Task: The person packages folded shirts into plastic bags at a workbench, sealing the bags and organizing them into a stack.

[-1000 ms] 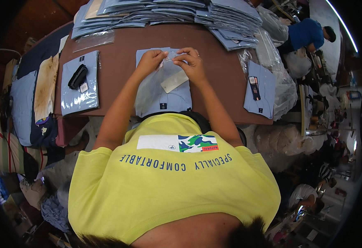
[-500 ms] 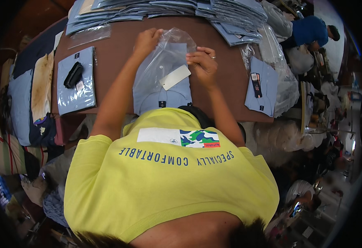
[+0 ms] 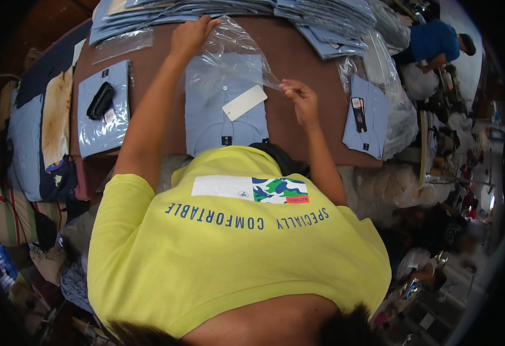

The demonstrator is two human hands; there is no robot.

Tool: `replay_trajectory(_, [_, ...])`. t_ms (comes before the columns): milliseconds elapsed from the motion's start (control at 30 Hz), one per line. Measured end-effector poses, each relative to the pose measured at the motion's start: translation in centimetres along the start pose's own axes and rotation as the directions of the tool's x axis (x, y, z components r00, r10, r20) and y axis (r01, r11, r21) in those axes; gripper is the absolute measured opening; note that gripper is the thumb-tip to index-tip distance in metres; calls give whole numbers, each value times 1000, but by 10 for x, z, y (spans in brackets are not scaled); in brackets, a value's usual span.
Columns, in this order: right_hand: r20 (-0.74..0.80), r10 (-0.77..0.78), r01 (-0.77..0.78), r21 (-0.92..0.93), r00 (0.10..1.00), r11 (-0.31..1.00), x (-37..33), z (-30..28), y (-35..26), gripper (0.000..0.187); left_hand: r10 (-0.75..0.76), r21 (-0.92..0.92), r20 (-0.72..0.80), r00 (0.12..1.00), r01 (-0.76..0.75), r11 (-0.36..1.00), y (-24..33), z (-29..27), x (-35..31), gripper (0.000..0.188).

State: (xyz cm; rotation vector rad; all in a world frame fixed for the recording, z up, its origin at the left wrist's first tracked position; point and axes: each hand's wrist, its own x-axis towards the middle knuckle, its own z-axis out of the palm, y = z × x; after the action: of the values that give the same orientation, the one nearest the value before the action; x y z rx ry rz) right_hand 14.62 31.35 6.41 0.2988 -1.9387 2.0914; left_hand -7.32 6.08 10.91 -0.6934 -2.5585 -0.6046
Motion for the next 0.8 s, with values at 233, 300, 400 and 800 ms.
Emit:
replay_trajectory(233, [-222,-98,-78,-670,970,738,35,32,4,79,-16,91,104,994,7,996,10,20,-7,46])
replay_trajectory(300, [146,-191,220,-861,971,458,55,50,-13,83,-4,69,95,995,-3,998,10,24,-8,45])
replay_trajectory(400, [289,-190,338,-881,938,329,73,87,-10,59,37,51,81,996,-41,998,10,29,-7,44])
replay_trajectory(800, [218,-393,323,-919,894,227,25,62,-3,12,38,76,-206,978,-23,997,-27,21,6,39])
